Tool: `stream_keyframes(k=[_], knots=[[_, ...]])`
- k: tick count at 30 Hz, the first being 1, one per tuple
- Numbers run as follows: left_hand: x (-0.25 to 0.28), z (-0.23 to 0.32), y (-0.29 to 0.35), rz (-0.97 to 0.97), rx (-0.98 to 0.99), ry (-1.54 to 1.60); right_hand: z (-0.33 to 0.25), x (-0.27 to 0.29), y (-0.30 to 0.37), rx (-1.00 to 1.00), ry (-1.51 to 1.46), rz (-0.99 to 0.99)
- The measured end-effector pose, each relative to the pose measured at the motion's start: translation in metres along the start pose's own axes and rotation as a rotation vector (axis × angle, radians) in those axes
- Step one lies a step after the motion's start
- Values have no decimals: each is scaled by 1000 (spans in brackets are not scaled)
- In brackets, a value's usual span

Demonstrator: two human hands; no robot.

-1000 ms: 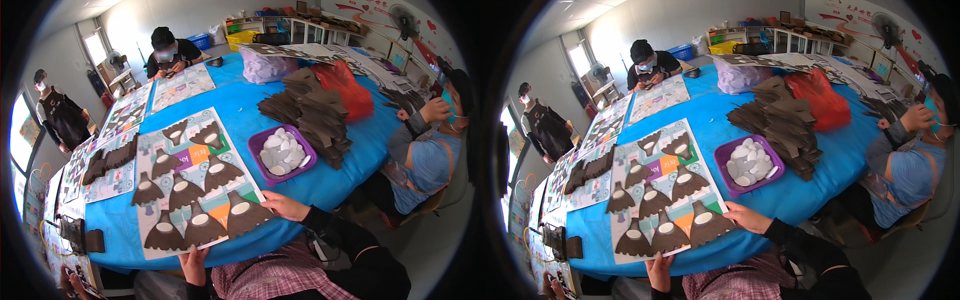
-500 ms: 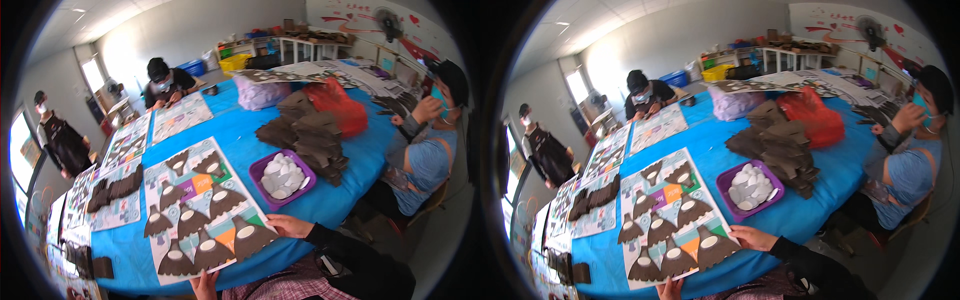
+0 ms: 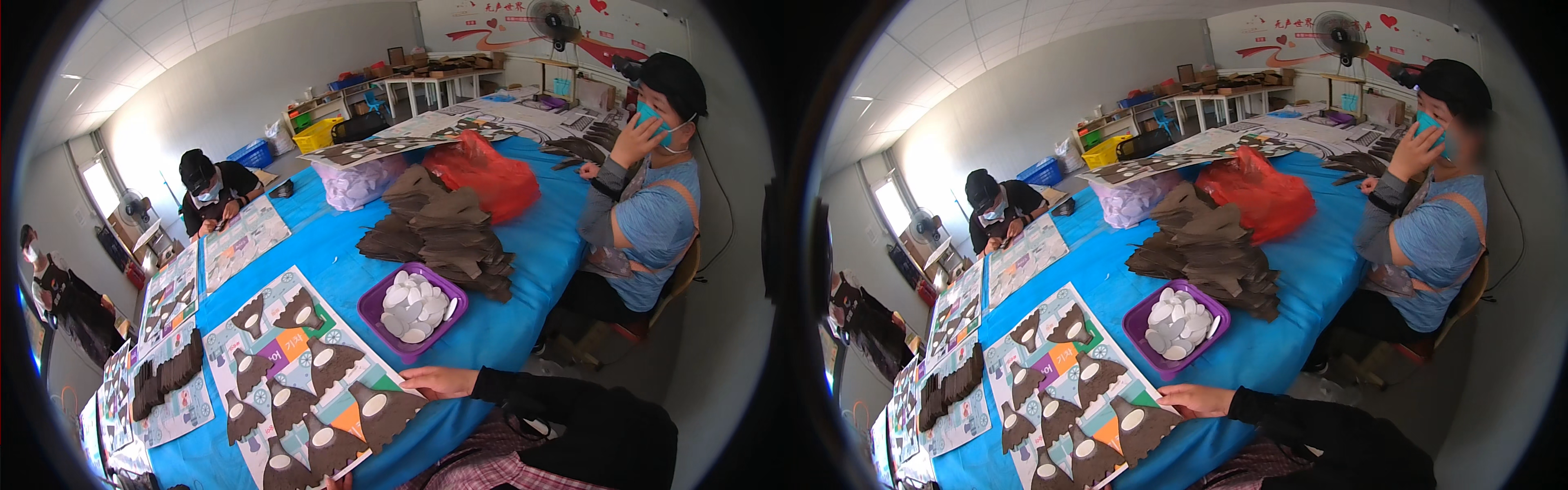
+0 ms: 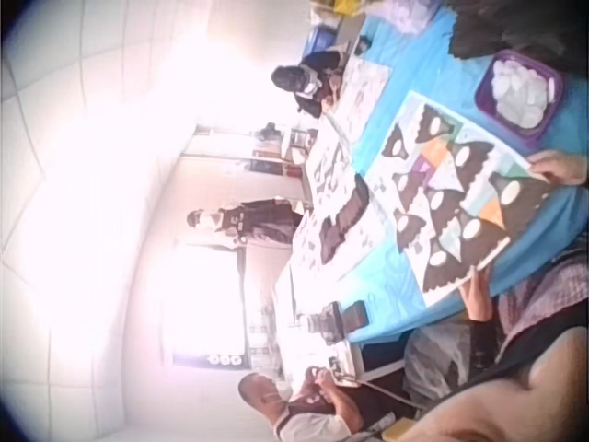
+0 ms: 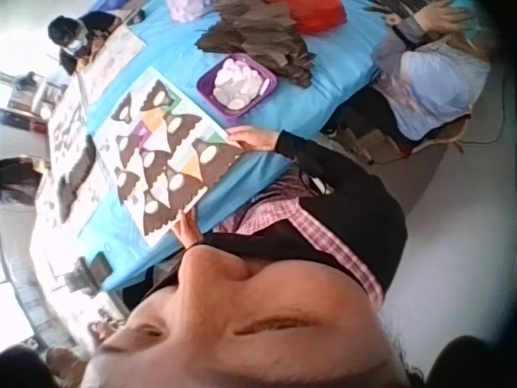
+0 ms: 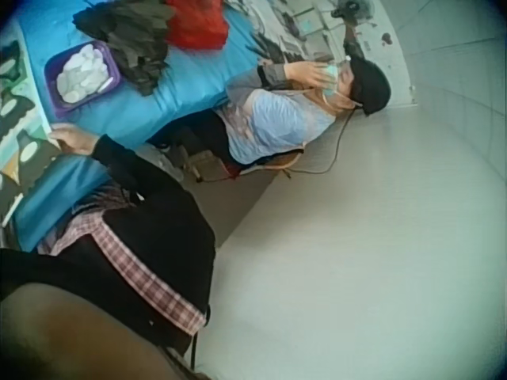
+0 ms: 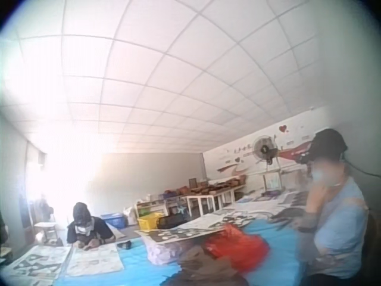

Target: Manually assembling and aligning various leather or fabric components of a shoe upper on a work table.

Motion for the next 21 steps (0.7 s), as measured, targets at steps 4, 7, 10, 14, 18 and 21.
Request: stream_keyframes(k=[4,7,10,14,18,21], knots=[[14,-2,2,29,-12,0,4,-3,-9,-32,12,-10],[10,8,13,56,-13,-24,2,-18,-10,-76,-35,18],[21,-18,-4,20,11,82,1,-2,1,19,-39,41],[5,0,2,3,52,38,-11,-22,7,3,-85,37],[8,2,6,30,70,47,-10,-23,3,12,-38,22],[12,-2,5,39,63,53,-11,-23,0,1,-35,29]])
Point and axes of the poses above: each hand's wrist, its own y-axis away from the middle knuckle, its own x-axis out of the back of the hand, z = x × y, the point moved 3 cm from there along -y, towards the middle knuckle, and after that the axes turned 2 degrees about z, right-handed, at the moved point
